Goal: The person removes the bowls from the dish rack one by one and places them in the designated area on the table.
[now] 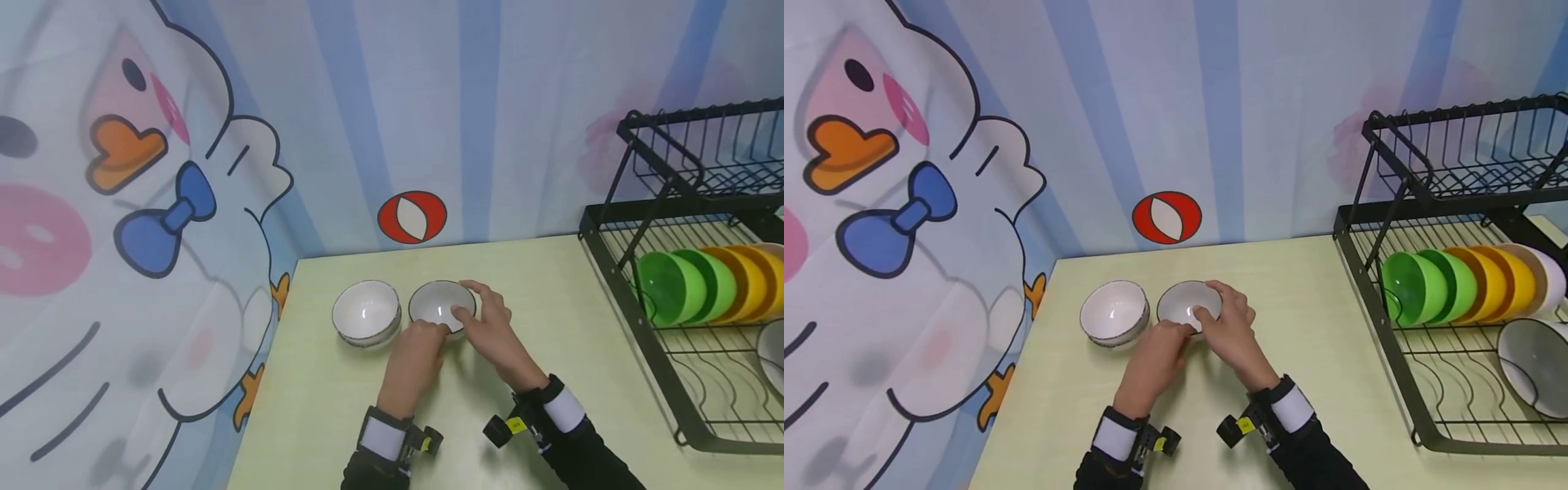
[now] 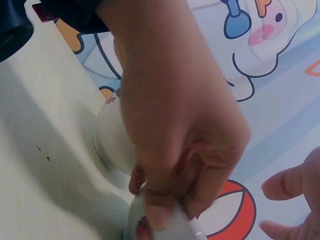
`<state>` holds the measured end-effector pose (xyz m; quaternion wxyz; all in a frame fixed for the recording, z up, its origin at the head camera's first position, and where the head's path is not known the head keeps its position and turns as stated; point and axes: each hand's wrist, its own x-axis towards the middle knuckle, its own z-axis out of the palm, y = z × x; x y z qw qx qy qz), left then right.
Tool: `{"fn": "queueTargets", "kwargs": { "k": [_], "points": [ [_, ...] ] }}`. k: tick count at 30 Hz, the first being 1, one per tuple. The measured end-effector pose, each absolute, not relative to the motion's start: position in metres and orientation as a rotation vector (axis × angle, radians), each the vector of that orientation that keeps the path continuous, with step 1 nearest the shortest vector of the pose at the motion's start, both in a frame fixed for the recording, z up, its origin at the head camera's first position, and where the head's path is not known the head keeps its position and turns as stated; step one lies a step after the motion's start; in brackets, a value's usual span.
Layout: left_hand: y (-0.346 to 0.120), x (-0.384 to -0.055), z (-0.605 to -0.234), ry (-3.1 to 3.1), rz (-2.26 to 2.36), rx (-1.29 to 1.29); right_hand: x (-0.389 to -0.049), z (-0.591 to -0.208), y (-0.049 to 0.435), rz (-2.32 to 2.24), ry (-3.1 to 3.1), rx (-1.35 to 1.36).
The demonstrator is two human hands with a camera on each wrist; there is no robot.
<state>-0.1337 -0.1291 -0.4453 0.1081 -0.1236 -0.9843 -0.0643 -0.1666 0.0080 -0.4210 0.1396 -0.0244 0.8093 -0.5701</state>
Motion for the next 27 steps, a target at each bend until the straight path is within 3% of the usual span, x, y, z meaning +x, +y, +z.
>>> {"fn": "queueTargets", "kwargs": {
  "k": [15, 27],
  "points": [
    [-0.127, -0.135, -0.444, -2.871, -0.264, -0.368, -0.167, -0.422, 0.009, -1.617, 2.354, -0.097],
    [-0.131, -0.123, -0.416, -2.805, -0.301, -0.299, -0.168, -0.421, 0.012, -1.685, 2.386, -0.244]
  ]
}}
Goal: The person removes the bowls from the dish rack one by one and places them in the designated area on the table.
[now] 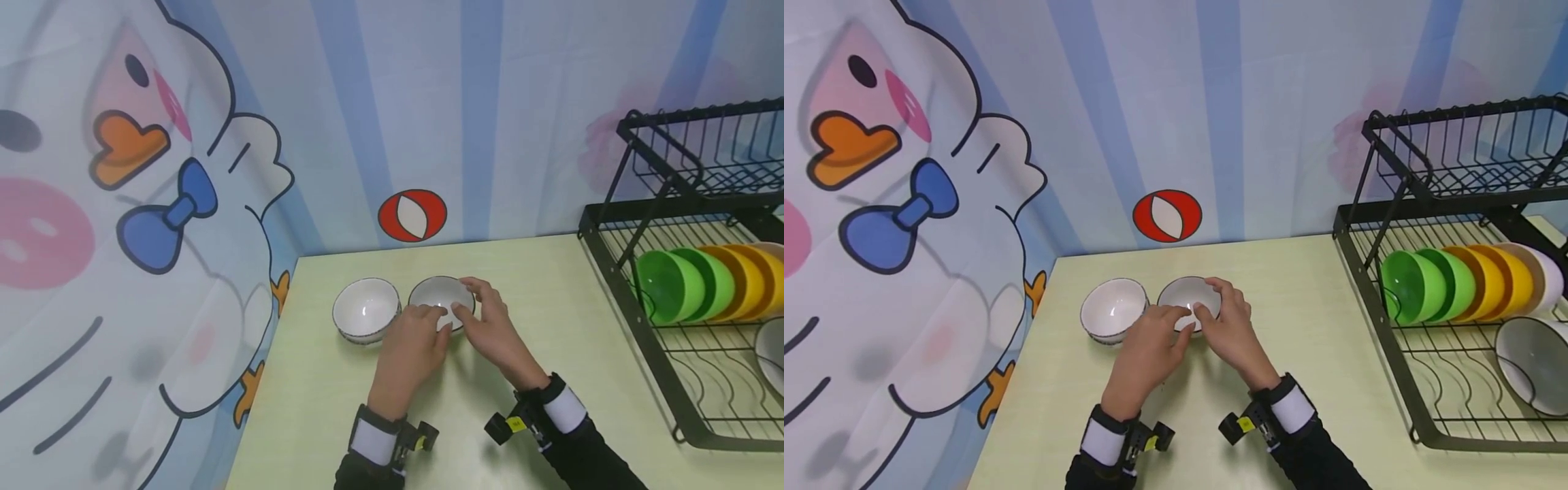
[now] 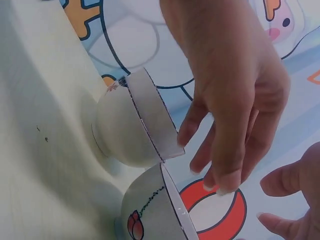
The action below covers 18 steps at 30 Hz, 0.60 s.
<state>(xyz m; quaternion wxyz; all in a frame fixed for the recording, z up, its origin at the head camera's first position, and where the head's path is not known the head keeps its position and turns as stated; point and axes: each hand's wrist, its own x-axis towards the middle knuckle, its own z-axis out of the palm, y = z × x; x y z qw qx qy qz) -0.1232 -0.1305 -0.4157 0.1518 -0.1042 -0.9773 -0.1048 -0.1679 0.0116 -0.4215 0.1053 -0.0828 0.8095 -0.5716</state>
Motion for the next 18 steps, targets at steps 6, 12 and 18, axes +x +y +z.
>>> {"fn": "queueTargets", "kwargs": {
  "k": [6, 12, 18],
  "points": [
    [-0.1318, -0.1207, -0.4104, -2.772, -0.288, -0.277, -0.1694, -0.4218, 0.0150, -1.717, 2.335, -0.302],
    [-0.1313, -0.1217, -0.4074, -2.768, -0.262, -0.246, -0.1718, -0.4218, 0.0157, -1.702, 2.362, -0.332],
    [-0.1303, -0.1198, -0.4083, -2.767, -0.228, -0.276, -0.1707, -0.4233, 0.0162, -1.631, 2.432, -0.375]
  ]
}}
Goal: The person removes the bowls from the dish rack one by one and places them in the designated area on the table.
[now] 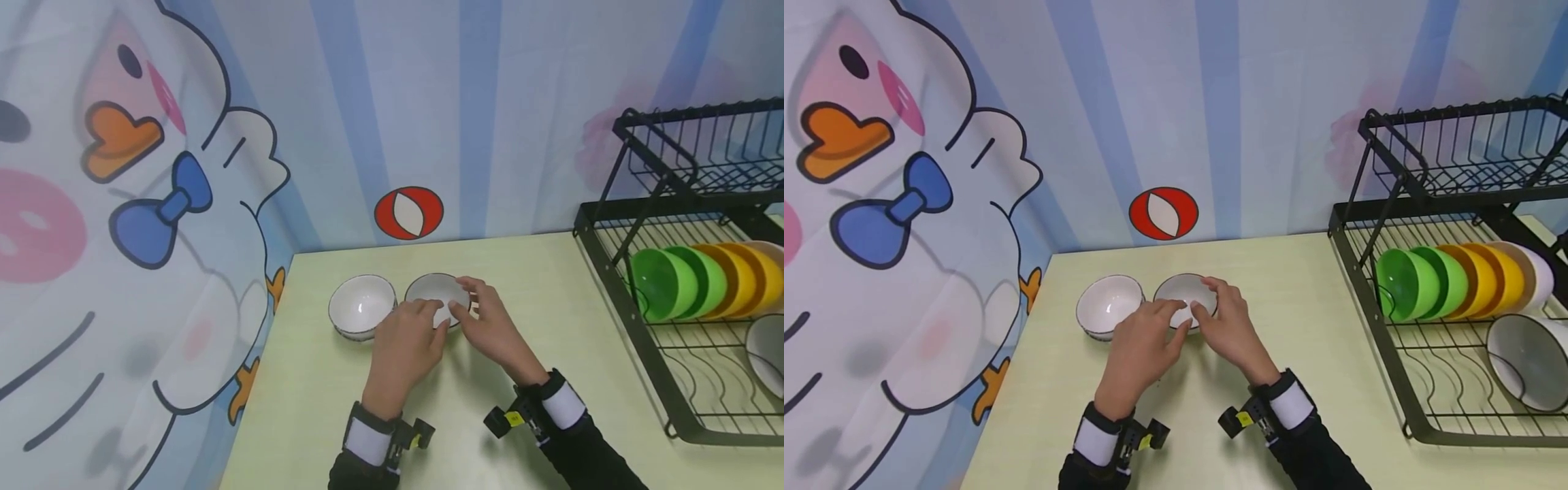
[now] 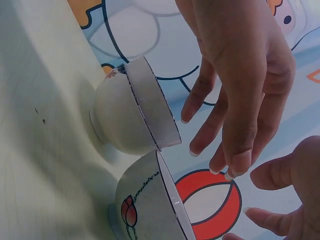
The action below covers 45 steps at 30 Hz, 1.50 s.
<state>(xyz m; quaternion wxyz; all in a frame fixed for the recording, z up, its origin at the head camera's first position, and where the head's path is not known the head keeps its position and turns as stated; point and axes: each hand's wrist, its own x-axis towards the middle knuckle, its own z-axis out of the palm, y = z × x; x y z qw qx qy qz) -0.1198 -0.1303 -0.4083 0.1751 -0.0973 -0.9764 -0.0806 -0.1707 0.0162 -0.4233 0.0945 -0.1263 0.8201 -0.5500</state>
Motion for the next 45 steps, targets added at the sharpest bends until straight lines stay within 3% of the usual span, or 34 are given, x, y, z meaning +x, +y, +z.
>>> {"fn": "queueTargets", "kwargs": {
  "k": [45],
  "points": [
    [-0.120, -0.121, -0.414, -2.759, -0.189, -0.356, -0.192, -0.417, 0.078, -1.488, 2.637, -0.212]
  ]
}}
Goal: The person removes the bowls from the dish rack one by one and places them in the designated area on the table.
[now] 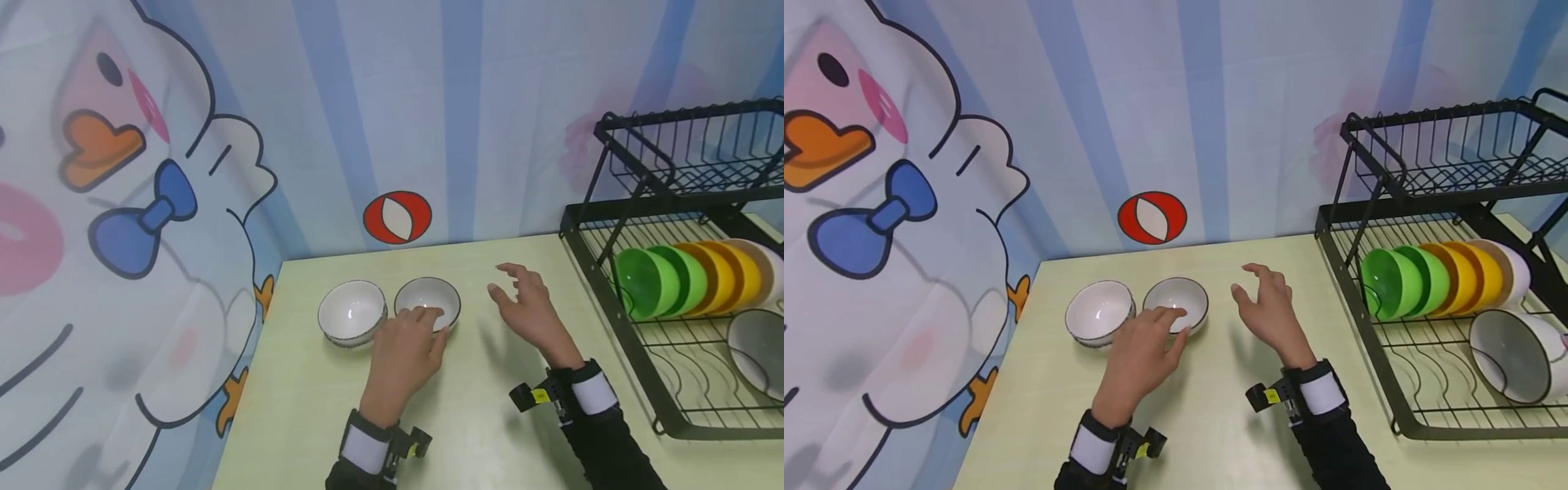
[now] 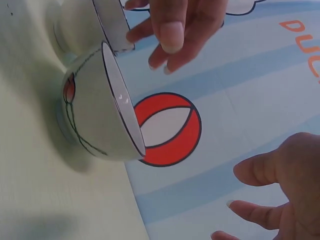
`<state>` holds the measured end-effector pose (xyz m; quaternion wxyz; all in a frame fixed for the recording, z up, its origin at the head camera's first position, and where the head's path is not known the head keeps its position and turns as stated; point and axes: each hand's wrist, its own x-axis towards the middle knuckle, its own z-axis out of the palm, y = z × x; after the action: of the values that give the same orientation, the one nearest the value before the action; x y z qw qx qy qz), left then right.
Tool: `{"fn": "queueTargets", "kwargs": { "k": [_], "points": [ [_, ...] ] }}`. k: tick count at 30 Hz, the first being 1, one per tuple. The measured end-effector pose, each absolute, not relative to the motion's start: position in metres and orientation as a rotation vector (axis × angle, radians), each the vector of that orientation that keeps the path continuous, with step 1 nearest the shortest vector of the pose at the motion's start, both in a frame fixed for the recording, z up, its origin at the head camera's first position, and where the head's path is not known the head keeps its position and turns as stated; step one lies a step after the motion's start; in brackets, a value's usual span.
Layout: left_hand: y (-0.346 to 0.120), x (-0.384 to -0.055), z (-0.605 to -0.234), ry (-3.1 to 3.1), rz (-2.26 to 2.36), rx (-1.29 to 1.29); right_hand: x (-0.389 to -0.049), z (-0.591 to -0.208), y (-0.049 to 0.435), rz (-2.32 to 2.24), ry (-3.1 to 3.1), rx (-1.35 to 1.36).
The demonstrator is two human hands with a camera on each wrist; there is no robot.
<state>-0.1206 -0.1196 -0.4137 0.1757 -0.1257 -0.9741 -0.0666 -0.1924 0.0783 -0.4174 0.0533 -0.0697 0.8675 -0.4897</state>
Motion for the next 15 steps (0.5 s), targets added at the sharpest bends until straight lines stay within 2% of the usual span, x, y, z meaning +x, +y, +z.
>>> {"fn": "queueTargets", "kwargs": {
  "k": [15],
  "points": [
    [-0.119, -0.119, -0.411, -2.740, -0.206, -0.392, -0.197, -0.415, 0.113, -1.477, 2.754, -0.137]
  ]
}}
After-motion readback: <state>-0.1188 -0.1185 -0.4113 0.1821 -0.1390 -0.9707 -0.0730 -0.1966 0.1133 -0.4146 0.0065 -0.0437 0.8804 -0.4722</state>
